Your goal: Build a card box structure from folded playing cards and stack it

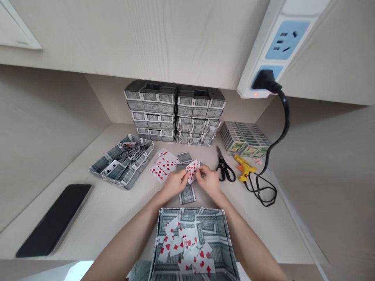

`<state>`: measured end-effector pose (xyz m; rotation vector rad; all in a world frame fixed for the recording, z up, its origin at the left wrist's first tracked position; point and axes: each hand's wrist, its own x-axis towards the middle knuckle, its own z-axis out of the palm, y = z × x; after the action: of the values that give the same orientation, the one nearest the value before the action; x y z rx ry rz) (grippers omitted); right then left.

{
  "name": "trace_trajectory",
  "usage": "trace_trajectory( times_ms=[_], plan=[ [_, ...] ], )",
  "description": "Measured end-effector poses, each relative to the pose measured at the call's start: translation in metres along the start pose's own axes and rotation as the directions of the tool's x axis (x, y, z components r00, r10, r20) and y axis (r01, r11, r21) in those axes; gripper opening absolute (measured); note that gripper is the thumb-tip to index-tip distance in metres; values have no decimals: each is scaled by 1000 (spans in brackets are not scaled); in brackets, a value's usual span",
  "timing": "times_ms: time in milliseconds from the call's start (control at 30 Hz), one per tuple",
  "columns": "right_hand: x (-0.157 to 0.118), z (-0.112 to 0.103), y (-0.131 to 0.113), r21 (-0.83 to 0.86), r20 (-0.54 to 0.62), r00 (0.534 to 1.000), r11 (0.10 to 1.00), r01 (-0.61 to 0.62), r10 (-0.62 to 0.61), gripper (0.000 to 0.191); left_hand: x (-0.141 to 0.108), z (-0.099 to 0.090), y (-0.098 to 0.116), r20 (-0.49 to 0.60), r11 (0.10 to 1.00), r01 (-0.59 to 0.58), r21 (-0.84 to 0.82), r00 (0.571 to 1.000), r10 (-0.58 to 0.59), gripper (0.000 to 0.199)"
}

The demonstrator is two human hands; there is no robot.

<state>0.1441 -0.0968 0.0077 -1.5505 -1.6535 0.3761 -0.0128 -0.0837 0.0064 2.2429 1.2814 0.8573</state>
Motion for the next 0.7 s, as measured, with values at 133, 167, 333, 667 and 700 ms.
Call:
trace_trajectory(
  times_ms=[133,167,333,667,700],
  plan=[
    [2,2,3,127,3,1000,991,30,-31,22,2,0,-1,-25,1000,25,0,999,-25,33],
    [3,2,4,152,-6,999,988,38,-38,24,2,-1,-1,-30,999,34,-3,999,-34,33],
    [3,0,7,201,19,995,975,90,-96,25,2,-1,-2,-36,998,60,-31,997,-61,33],
    [1,1,6,26,-3,993,992,120,-120,20,0,-3,-1,12,994,-92,60,996,91,34],
    [-1,3,5,-33,-32,992,992,118,-119,20,-1,-3,-1,17,988,-128,82,992,127,34]
  ],
)
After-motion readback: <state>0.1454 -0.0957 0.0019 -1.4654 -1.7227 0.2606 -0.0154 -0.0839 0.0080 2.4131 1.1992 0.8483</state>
